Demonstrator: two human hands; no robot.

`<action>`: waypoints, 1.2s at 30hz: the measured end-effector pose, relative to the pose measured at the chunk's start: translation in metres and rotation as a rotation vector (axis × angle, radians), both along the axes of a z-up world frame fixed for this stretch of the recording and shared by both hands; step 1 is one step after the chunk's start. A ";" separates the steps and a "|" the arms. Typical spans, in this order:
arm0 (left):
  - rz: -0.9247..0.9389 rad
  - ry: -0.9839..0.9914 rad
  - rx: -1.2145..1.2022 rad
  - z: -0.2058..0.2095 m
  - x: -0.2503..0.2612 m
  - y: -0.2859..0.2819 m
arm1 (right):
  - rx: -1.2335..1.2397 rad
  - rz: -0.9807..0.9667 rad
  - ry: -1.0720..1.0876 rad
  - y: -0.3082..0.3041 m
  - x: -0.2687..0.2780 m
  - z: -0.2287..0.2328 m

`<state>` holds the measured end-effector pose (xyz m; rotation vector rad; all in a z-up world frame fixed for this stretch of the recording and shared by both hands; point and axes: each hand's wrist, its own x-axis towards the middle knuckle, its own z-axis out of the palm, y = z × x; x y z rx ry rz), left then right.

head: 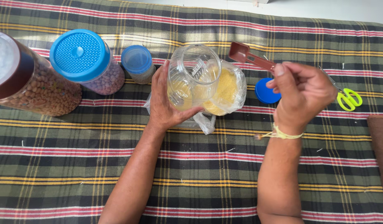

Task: The person scoops yellow grains from a plastic bag using a small wooden spoon and transfers them into a clear plastic jar. The person holds the jar steady with one hand while repeatedly scooping and pouring the grains with the other hand.

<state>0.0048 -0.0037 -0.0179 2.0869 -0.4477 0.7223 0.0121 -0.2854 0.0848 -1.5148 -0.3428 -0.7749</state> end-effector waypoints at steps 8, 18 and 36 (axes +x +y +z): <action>0.009 -0.026 -0.012 0.000 0.002 0.001 | -0.483 -0.040 0.285 0.007 0.014 -0.007; 0.021 -0.020 0.009 -0.003 0.002 0.001 | -0.219 0.123 0.545 0.028 0.031 -0.036; -0.001 -0.047 0.035 0.004 -0.002 -0.004 | 0.435 0.105 0.328 -0.008 0.017 -0.006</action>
